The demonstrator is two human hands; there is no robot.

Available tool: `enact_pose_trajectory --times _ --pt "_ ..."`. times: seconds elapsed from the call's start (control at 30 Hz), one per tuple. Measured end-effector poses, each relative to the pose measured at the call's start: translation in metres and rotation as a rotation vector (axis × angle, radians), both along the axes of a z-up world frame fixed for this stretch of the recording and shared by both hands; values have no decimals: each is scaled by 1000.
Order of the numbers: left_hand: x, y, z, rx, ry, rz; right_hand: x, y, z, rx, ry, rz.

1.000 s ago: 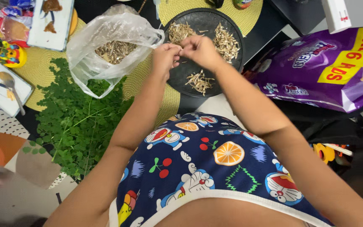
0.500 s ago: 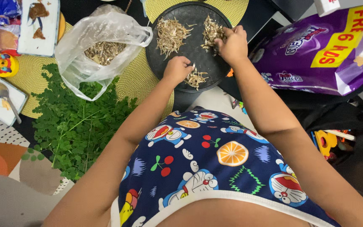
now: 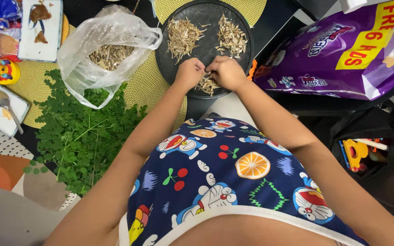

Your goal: The person prepares dried small fish by hand, picking them from a plastic bag and placing them into a small black dish on a table.

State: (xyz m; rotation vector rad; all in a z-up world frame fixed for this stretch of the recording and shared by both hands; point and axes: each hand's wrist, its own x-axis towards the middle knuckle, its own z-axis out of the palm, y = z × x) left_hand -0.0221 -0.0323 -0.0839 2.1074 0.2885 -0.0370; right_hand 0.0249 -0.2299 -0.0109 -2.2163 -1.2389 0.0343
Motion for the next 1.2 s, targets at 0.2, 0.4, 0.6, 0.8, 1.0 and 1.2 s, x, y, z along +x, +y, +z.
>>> enact_pose_trajectory --times 0.2,0.4,0.6,0.8,1.0,1.2 --pt "-14 -1 27 -5 -20 6 6 2 -8 -78 72 -50" --pt "-19 -8 64 209 -286 -84 9 -4 14 63 208 -77" --pt "-15 -18 66 255 -311 -96 6 -7 36 28 166 -99" --pt "-9 -24 66 264 -282 -110 5 -12 43 84 243 -141" --pt "3 -33 61 128 -178 -4 18 -13 -9 301 246 -253" --pt "25 -43 9 -682 -67 128 50 0 -56 1079 1435 -589"
